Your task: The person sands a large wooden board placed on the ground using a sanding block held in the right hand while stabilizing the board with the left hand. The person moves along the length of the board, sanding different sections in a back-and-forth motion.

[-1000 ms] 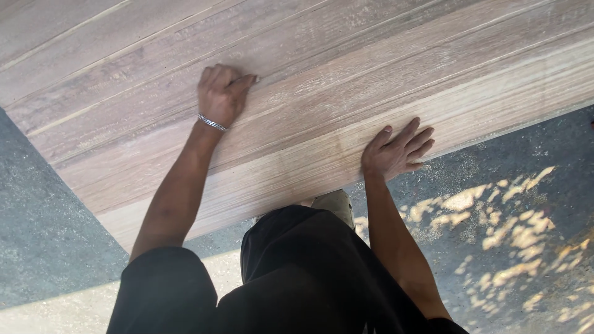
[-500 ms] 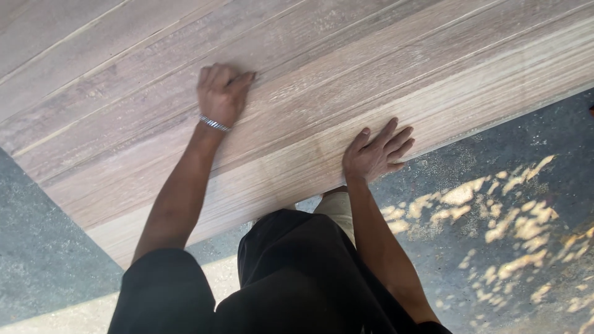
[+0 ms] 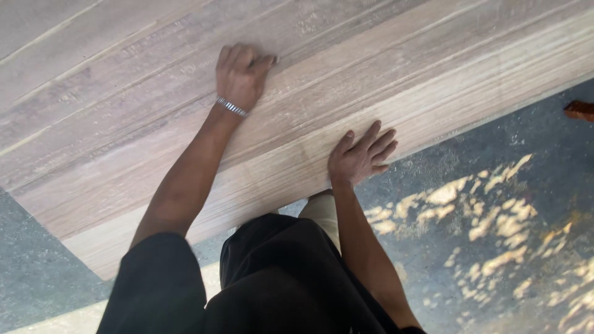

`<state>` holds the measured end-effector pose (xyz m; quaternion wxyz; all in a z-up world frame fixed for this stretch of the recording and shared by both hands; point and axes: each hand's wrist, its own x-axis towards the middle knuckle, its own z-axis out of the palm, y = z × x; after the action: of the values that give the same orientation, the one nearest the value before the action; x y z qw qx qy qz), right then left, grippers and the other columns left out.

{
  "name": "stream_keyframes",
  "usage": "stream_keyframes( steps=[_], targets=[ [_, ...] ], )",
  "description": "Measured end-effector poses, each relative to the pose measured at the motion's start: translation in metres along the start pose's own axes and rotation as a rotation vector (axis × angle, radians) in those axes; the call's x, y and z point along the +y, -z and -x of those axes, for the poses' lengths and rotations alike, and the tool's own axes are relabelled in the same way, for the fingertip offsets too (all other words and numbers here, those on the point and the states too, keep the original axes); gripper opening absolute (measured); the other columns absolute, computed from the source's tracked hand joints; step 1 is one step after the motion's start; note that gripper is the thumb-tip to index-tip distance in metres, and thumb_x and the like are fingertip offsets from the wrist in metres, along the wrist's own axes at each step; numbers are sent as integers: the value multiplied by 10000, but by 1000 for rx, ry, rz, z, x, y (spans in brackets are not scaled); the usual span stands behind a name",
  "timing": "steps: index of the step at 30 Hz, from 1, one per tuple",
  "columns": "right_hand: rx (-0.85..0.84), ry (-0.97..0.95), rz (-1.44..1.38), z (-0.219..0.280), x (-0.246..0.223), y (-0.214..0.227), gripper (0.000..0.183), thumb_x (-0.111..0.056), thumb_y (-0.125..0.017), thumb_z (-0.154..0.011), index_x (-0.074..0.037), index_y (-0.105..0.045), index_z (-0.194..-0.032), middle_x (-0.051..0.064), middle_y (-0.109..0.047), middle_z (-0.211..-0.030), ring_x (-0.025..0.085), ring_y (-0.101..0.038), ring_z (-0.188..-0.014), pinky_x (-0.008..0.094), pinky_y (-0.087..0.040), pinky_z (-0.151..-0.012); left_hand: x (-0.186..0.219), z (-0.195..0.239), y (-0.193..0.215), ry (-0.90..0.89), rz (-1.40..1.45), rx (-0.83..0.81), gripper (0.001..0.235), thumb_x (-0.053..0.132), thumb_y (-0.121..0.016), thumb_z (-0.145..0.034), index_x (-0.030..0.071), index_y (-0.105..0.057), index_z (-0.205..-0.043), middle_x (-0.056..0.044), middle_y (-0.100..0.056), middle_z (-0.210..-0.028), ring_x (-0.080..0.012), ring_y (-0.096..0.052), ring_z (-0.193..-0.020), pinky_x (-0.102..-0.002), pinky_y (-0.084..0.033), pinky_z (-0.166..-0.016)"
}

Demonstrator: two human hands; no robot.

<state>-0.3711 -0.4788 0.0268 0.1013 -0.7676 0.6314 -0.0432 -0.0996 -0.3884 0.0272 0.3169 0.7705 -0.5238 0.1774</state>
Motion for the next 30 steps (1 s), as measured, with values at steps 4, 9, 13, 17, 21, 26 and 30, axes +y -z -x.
stream_keyframes(
  steps=[4, 9, 13, 17, 21, 26, 30],
  targets=[
    [-34, -44, -64, -4, -3, 0, 730, -616, -285, -1033, -204, -306, -1635, 142, -124, -1728, 411, -81, -1592, 806, -119, -1129, -23, 48, 22, 49, -80, -25, 123, 259, -825, -1017, 163, -830, -940, -4, -613, -812, -182, -544, -736, -331, -398, -634],
    [-44, -27, -18, -2, 0, -1, 715, -595, -335, -1038, -199, -310, -1633, 141, -122, -1726, 402, -98, -1589, 820, -175, -1093, -8, 22, -2, 35, 17, 20, 161, 103, -779, -1014, 94, -725, -862, -45, -490, -773, -256, -467, -680, -419, -336, -609],
    [-66, -45, -53, 0, 0, 2, 716, -591, -329, -1039, -193, -310, -1634, 144, -105, -1727, 400, -60, -1592, 821, -109, -1118, 15, -18, -62, -26, 1, 49, 34, 137, -783, -973, 124, -773, -943, -17, -496, -764, -217, -487, -717, -349, -383, -589],
    [-65, -16, -40, 3, -3, 1, 719, -599, -294, -1051, -182, -312, -1637, 152, -109, -1723, 423, -79, -1584, 824, -162, -1093, 14, -24, -49, -40, 11, 45, 120, 119, -739, -1000, 101, -718, -884, -37, -494, -793, -228, -482, -717, -377, -356, -597],
    [-58, -17, 2, -4, 8, -8, 736, -630, -259, -1052, -202, -281, -1650, 134, -83, -1732, 413, -65, -1593, 807, -161, -1123, -4, 15, -11, 28, 18, -34, 64, 109, -786, -995, 134, -782, -937, -29, -573, -800, -242, -524, -722, -394, -378, -618],
    [-130, -15, 28, -4, 12, -8, 726, -577, -320, -1030, -202, -245, -1648, 167, -94, -1721, 443, -27, -1580, 805, -131, -1114, 3, 7, -37, 34, 1, 16, 107, 144, -749, -1011, 143, -793, -913, -33, -518, -772, -246, -530, -708, -390, -387, -629],
    [-117, -17, -50, -8, 11, -5, 702, -581, -339, -1042, -210, -307, -1637, 128, -95, -1734, 419, -41, -1594, 835, -95, -1111, 36, -61, -102, -55, -2, 77, 163, 148, -726, -1012, 102, -691, -860, -22, -439, -751, -210, -456, -677, -358, -374, -592]
  ],
)
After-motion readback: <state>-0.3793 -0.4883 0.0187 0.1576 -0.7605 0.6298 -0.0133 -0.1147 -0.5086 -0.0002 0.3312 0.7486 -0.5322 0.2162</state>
